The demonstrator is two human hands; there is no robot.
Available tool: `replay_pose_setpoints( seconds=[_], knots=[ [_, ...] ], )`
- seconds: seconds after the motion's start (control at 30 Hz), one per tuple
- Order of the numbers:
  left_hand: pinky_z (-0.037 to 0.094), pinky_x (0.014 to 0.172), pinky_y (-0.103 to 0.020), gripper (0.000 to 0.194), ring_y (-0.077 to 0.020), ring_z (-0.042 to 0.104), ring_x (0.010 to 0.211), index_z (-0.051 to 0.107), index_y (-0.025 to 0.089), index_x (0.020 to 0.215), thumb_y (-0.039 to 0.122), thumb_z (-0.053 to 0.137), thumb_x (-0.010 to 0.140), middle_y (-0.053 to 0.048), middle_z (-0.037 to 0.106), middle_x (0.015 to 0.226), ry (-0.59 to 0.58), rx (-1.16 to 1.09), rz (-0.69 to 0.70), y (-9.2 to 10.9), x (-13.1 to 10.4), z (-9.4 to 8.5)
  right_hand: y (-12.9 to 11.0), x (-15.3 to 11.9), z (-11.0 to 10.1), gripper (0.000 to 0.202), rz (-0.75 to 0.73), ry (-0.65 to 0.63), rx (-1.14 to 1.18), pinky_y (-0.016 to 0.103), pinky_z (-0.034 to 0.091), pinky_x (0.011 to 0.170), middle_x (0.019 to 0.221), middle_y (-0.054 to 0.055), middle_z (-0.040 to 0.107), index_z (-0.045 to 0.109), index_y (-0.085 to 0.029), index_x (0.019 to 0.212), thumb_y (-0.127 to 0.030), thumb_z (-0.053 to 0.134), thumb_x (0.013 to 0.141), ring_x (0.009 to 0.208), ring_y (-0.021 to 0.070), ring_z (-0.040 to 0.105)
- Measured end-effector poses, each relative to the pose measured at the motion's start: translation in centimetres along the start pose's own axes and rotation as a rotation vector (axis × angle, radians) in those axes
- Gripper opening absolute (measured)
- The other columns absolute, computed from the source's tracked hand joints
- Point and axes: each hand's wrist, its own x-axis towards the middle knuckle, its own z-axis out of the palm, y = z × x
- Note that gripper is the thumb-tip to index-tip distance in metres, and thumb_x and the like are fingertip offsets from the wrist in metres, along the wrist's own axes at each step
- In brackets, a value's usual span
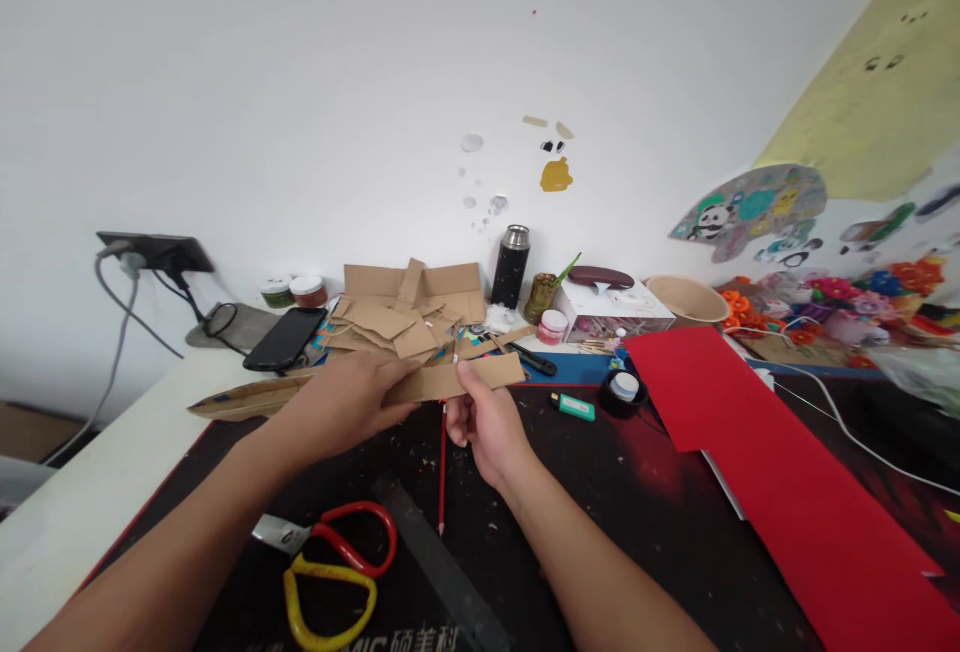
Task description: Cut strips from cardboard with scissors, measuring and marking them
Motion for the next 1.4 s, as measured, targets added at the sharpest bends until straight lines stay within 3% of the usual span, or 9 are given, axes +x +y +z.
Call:
replay_pose_setpoints(
  seconds=[0.4,0.63,0.77,0.93,1.17,1.3,1.4],
  knots=[
    [0.056,0.101,-0.053,0.041,-0.0434,0.077,0.111,0.083,0.028,0.123,0.046,0.078,0.086,-0.018,0.084,0.120,0.061,-0.146,-0.015,-0.3,-0.2,-0.1,0.1,0.1,0.1,0.061,-0.005,0.015,0.015,0.023,0.026,0.037,0.048,-0.003,0.054,0.059,-0.020,0.063,-0.073,0.081,0.079,0.036,0.0087,0.043],
    [0.057,0.101,-0.056,0.048,-0.0460,0.077,0.116,0.081,0.027,0.132,0.050,0.075,0.090,-0.020,0.083,0.127,0.009,-0.069,-0.001,-0.3,-0.4,-0.3,0.3,0.1,-0.1,0.064,0.007,-0.007,0.023,0.022,0.026,0.038,0.054,0.000,0.062,0.064,-0.017,0.067,-0.078,0.083,0.075,0.036,0.0089,0.047],
    [0.058,0.099,-0.055,0.047,-0.0462,0.077,0.114,0.082,0.026,0.132,0.049,0.075,0.091,-0.020,0.083,0.125,-0.014,-0.046,-0.009,-0.5,-0.2,-0.1,0.2,0.0,-0.1,0.066,0.014,-0.035,-0.003,0.023,0.025,0.039,0.049,-0.001,0.056,0.059,-0.018,0.058,-0.077,0.080,0.079,0.037,0.0085,0.045],
    [0.059,0.097,-0.051,0.044,-0.0429,0.078,0.110,0.082,0.027,0.129,0.047,0.075,0.091,-0.018,0.085,0.121,0.000,-0.053,0.001,-0.7,0.0,0.0,-0.1,-0.2,0.0,0.064,0.012,0.003,0.016,0.023,0.024,0.040,0.047,-0.004,0.051,0.057,-0.020,0.059,-0.075,0.084,0.074,0.038,0.0083,0.043],
    [0.057,0.107,-0.053,0.051,-0.0391,0.075,0.124,0.073,0.020,0.143,0.044,0.065,0.098,-0.018,0.080,0.136,-0.068,0.040,0.031,-0.8,-0.2,-0.9,0.0,-0.2,0.3,0.070,0.040,-0.035,-0.020,0.023,0.025,0.038,0.048,-0.001,0.055,0.059,-0.019,0.056,-0.084,0.083,0.067,0.036,0.0088,0.046],
    [0.054,0.112,-0.052,0.053,-0.0386,0.072,0.130,0.073,0.018,0.143,0.045,0.063,0.099,-0.018,0.078,0.140,-0.090,0.090,-0.010,-1.0,-0.2,-1.3,0.3,-0.2,0.3,0.071,0.033,-0.066,-0.054,0.023,0.025,0.040,0.045,0.000,0.052,0.059,-0.019,0.050,-0.083,0.081,0.069,0.037,0.0089,0.047],
    [0.051,0.117,-0.050,0.065,-0.0388,0.068,0.136,0.069,0.019,0.149,0.056,0.066,0.095,-0.017,0.075,0.147,-0.091,0.025,-0.027,-1.4,-0.4,-2.1,0.4,-0.1,0.1,0.070,0.024,-0.058,-0.073,0.023,0.026,0.041,0.042,-0.001,0.050,0.057,-0.019,0.048,-0.081,0.081,0.073,0.037,0.0087,0.045]
  ],
)
